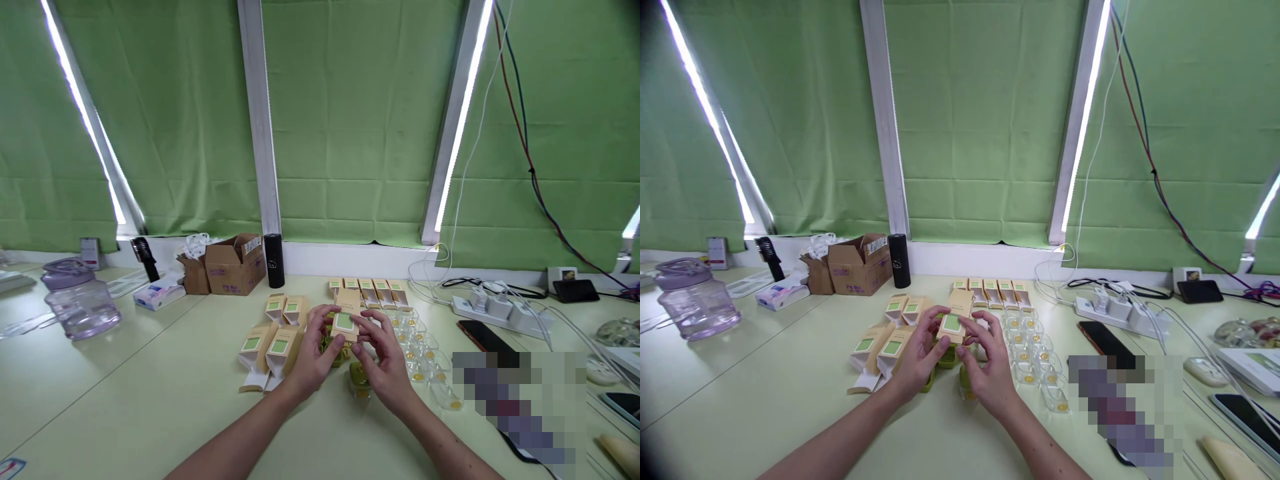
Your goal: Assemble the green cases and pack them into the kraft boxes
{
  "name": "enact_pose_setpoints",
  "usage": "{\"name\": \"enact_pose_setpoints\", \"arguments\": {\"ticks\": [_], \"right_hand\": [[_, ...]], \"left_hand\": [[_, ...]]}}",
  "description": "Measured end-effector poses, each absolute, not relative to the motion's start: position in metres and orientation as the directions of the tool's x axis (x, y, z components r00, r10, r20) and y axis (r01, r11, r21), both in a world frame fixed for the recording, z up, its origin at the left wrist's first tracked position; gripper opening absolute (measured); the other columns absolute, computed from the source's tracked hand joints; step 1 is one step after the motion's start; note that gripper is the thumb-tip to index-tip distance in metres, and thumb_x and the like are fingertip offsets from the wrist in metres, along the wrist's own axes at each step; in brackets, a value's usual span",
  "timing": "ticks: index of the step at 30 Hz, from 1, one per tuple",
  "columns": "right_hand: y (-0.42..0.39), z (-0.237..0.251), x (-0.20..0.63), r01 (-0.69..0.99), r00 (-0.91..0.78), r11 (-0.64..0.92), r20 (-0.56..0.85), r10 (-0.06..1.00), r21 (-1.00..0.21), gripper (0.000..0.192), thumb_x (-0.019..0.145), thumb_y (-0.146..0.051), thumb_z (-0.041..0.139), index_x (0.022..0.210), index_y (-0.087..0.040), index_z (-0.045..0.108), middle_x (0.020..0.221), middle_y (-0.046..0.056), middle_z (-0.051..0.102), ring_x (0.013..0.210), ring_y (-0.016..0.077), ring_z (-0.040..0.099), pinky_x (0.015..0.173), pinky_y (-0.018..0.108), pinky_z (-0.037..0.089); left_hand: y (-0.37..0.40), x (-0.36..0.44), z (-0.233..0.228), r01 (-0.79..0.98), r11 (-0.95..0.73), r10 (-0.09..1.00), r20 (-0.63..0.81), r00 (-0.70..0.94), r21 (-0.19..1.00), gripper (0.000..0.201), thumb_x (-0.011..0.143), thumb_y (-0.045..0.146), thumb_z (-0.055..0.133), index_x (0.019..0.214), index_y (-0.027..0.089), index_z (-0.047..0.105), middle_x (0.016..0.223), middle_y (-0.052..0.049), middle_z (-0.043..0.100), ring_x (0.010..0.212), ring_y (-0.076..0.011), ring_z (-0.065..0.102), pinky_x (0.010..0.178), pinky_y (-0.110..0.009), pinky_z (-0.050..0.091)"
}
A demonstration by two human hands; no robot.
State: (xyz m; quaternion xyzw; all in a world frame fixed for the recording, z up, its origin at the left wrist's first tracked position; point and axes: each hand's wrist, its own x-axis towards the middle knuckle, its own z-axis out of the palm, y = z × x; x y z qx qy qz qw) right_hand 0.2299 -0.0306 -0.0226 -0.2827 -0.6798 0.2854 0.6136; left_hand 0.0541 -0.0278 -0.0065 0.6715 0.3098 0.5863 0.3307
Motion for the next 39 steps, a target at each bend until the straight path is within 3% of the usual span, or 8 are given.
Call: {"name": "enact_pose_setpoints", "arguments": {"ticks": [12, 39], "right_hand": [[-0.0285, -0.0221, 0.2296, 0.051, -0.044, 0.676, 0.675, 0.737, -0.735, 0.034, 0.102, -0.039, 0.064, 0.135, -0.033, 0.071, 0.137, 0.010, 0.049, 0.094, 0.0176, 0.067, 0.091, 0.040, 0.064], [-0.0253, -0.0263, 0.2285, 0.034, -0.032, 0.656, 0.656, 0.754, -0.754, 0.031, 0.102, -0.036, 0.063, 0.131, -0.034, 0.073, 0.135, 0.010, 0.048, 0.097, 0.0183, 0.067, 0.091, 0.039, 0.063]], "left_hand": [[-0.0275, 0.0513, -0.0079, 0.001, -0.603, 0.786, 0.594, 0.170, 0.798, 0.052, 0.097, 0.052, 0.068, 0.142, 0.030, 0.055, 0.144, -0.011, 0.048, 0.123, -0.0287, 0.056, 0.109, -0.046, 0.047], [-0.0241, 0.0544, -0.0119, 0.080, -0.621, 0.783, 0.614, 0.100, 0.779, 0.039, 0.099, 0.044, 0.068, 0.134, 0.029, 0.058, 0.136, -0.008, 0.048, 0.111, -0.0224, 0.058, 0.099, -0.040, 0.050]]}}
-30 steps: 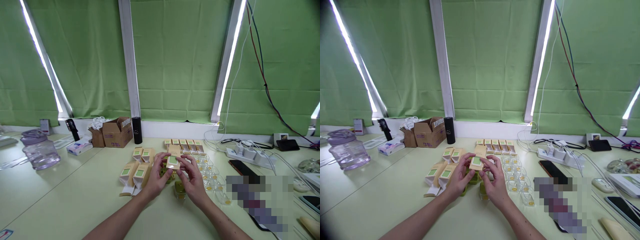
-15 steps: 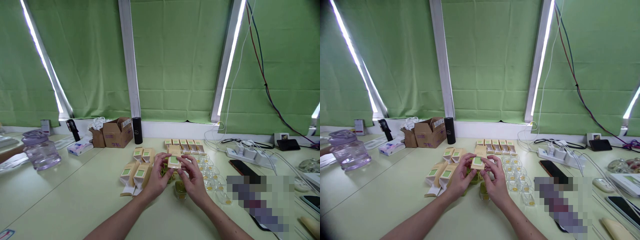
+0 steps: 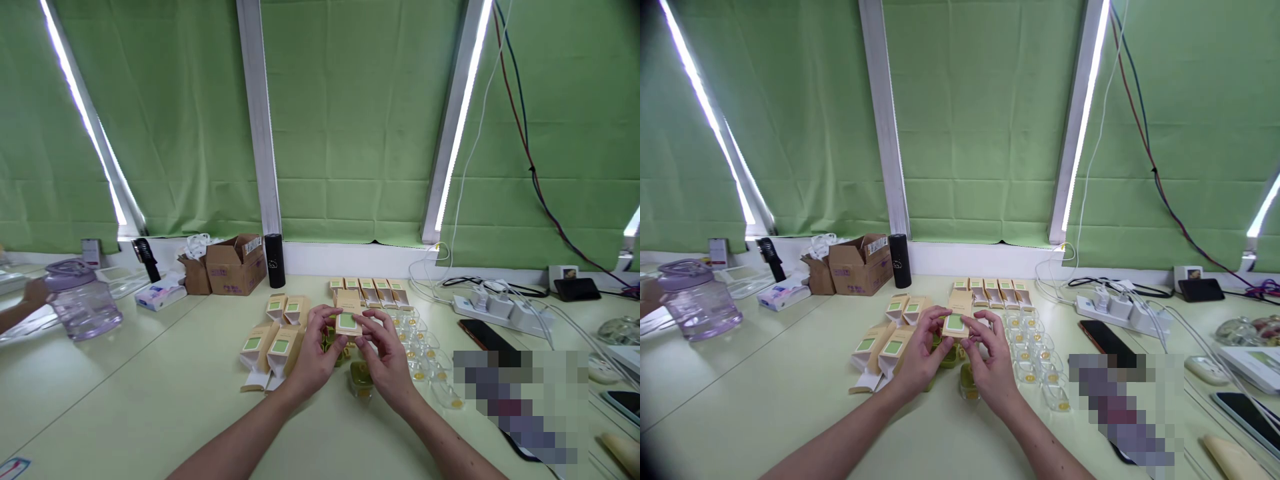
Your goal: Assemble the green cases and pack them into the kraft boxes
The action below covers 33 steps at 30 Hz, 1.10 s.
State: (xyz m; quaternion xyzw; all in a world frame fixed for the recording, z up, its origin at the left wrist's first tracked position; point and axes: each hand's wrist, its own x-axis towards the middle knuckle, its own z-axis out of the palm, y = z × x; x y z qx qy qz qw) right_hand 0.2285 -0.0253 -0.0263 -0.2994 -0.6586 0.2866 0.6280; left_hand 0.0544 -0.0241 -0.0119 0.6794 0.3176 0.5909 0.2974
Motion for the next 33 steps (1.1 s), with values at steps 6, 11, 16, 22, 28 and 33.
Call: {"name": "enact_pose_setpoints", "arguments": {"ticks": [6, 11, 16, 22, 28, 33], "right_hand": [[-0.025, -0.027, 0.229, 0.040, -0.034, 0.657, 0.656, 0.754, -0.753, 0.030, 0.102, -0.037, 0.063, 0.131, -0.033, 0.074, 0.135, 0.010, 0.048, 0.096, 0.0181, 0.067, 0.090, 0.040, 0.063], [-0.024, -0.027, 0.229, 0.037, -0.037, 0.654, 0.653, 0.757, -0.756, 0.029, 0.103, -0.036, 0.063, 0.129, -0.033, 0.074, 0.133, 0.009, 0.048, 0.095, 0.0174, 0.066, 0.089, 0.038, 0.063], [-0.024, -0.027, 0.229, 0.026, -0.034, 0.652, 0.652, 0.758, -0.757, 0.029, 0.102, -0.037, 0.063, 0.128, -0.032, 0.075, 0.131, 0.009, 0.049, 0.098, 0.0188, 0.066, 0.088, 0.038, 0.064], [-0.024, -0.028, 0.229, 0.028, -0.027, 0.641, 0.641, 0.767, -0.767, 0.027, 0.102, -0.039, 0.064, 0.125, -0.034, 0.076, 0.128, 0.009, 0.050, 0.093, 0.0176, 0.067, 0.087, 0.038, 0.064], [-0.026, -0.024, 0.230, 0.070, -0.073, 0.634, 0.629, 0.774, -0.771, 0.033, 0.103, -0.042, 0.062, 0.134, -0.036, 0.071, 0.145, 0.011, 0.047, 0.109, 0.0232, 0.068, 0.092, 0.040, 0.063], [-0.026, -0.024, 0.232, 0.169, -0.088, 0.651, 0.647, 0.758, -0.740, 0.035, 0.103, -0.044, 0.061, 0.136, -0.037, 0.070, 0.164, 0.008, 0.037, 0.146, 0.0324, 0.049, 0.108, 0.046, 0.057]], "left_hand": [[-0.024, 0.054, -0.012, 0.092, -0.619, 0.785, 0.613, 0.093, 0.780, 0.038, 0.099, 0.044, 0.068, 0.133, 0.029, 0.058, 0.135, -0.008, 0.048, 0.109, -0.0220, 0.058, 0.098, -0.039, 0.050], [-0.023, 0.054, -0.015, 0.087, -0.623, 0.782, 0.616, 0.095, 0.777, 0.038, 0.099, 0.044, 0.068, 0.133, 0.028, 0.058, 0.133, -0.008, 0.049, 0.109, -0.0217, 0.060, 0.099, -0.039, 0.050], [-0.020, 0.054, -0.017, 0.093, -0.629, 0.777, 0.624, 0.082, 0.772, 0.039, 0.099, 0.046, 0.068, 0.132, 0.027, 0.058, 0.131, -0.008, 0.050, 0.108, -0.0217, 0.061, 0.097, -0.038, 0.051], [-0.020, 0.054, -0.017, 0.134, -0.637, 0.770, 0.635, 0.062, 0.759, 0.034, 0.099, 0.046, 0.067, 0.128, 0.028, 0.060, 0.128, -0.008, 0.051, 0.107, -0.0215, 0.061, 0.097, -0.039, 0.052], [-0.026, 0.053, -0.011, 0.227, -0.639, 0.764, 0.641, 0.074, 0.735, 0.038, 0.100, 0.042, 0.066, 0.135, 0.030, 0.058, 0.142, -0.010, 0.046, 0.130, -0.0269, 0.055, 0.111, -0.044, 0.049], [-0.031, 0.052, -0.006, 0.372, -0.650, 0.738, 0.667, 0.100, 0.663, 0.043, 0.102, 0.041, 0.062, 0.144, 0.030, 0.055, 0.153, -0.012, 0.042, 0.150, -0.0312, 0.039, 0.125, -0.050, 0.037]]}}
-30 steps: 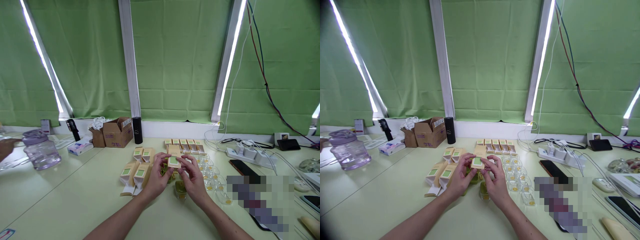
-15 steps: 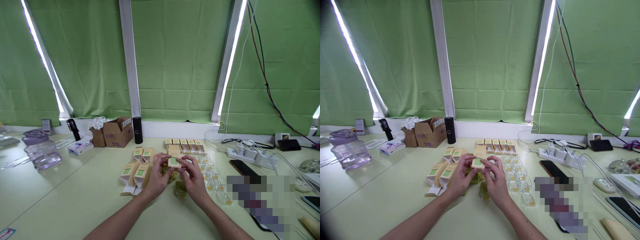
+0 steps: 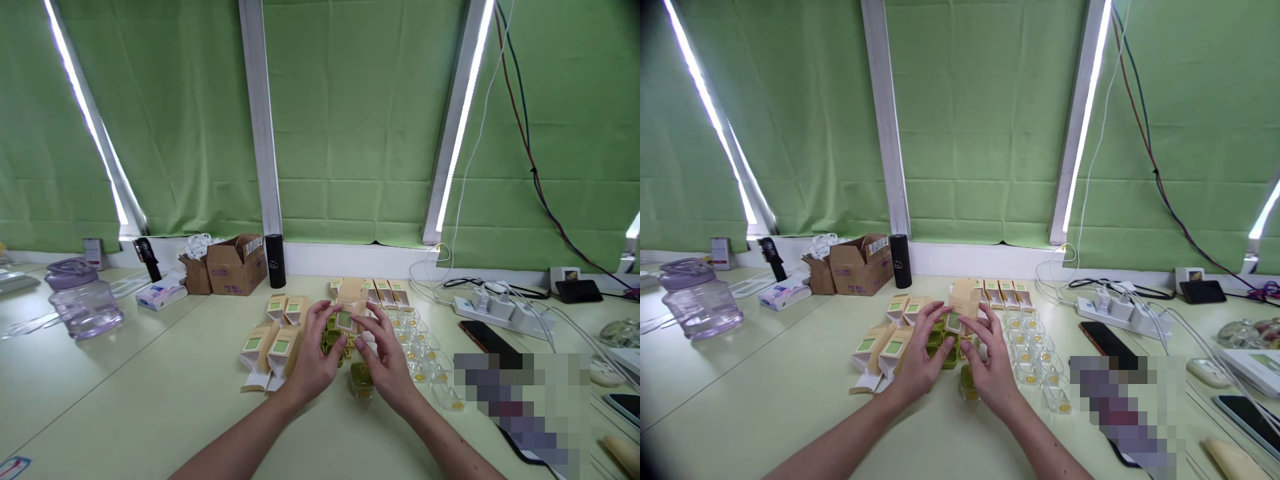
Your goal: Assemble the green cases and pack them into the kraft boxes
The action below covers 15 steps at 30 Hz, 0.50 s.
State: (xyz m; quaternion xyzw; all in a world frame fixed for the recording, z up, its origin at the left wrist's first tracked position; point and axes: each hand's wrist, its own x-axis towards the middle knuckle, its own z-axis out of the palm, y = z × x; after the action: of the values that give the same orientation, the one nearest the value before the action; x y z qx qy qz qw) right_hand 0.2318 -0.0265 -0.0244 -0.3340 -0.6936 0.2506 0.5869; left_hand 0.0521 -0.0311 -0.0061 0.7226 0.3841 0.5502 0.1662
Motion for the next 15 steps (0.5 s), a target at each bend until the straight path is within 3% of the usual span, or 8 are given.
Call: {"name": "enact_pose_setpoints", "arguments": {"ticks": [6, 12, 15], "right_hand": [[-0.029, -0.027, 0.233, 0.303, -0.136, 0.724, 0.724, 0.677, -0.620, 0.035, 0.105, -0.038, 0.059, 0.139, -0.037, 0.068, 0.169, 0.007, 0.037, 0.156, 0.0351, 0.035, 0.122, 0.059, 0.041], [-0.032, -0.020, 0.234, 0.264, -0.190, 0.832, 0.820, 0.541, -0.488, 0.044, 0.106, -0.028, 0.052, 0.149, -0.035, 0.054, 0.164, 0.006, 0.049, 0.159, 0.0308, 0.033, 0.125, 0.061, 0.037], [-0.034, -0.019, 0.234, 0.232, -0.231, 0.847, 0.818, 0.526, -0.479, 0.048, 0.106, -0.023, 0.050, 0.152, -0.033, 0.050, 0.159, 0.006, 0.055, 0.157, 0.0283, 0.038, 0.127, 0.058, 0.036]], "left_hand": [[-0.029, 0.051, -0.011, 0.412, -0.661, 0.720, 0.684, 0.114, 0.627, 0.052, 0.104, 0.042, 0.058, 0.154, 0.030, 0.049, 0.159, -0.013, 0.043, 0.152, -0.0316, 0.039, 0.126, -0.051, 0.037], [-0.021, 0.052, -0.015, 0.272, -0.607, 0.781, 0.623, 0.034, 0.746, 0.052, 0.104, 0.049, 0.056, 0.149, 0.023, 0.053, 0.156, -0.015, 0.052, 0.148, -0.0320, 0.046, 0.124, -0.049, 0.040], [-0.018, 0.053, -0.016, 0.146, -0.565, 0.821, 0.571, -0.003, 0.812, 0.064, 0.101, 0.054, 0.061, 0.154, 0.023, 0.043, 0.157, -0.016, 0.052, 0.147, -0.0315, 0.049, 0.120, -0.046, 0.044]]}}
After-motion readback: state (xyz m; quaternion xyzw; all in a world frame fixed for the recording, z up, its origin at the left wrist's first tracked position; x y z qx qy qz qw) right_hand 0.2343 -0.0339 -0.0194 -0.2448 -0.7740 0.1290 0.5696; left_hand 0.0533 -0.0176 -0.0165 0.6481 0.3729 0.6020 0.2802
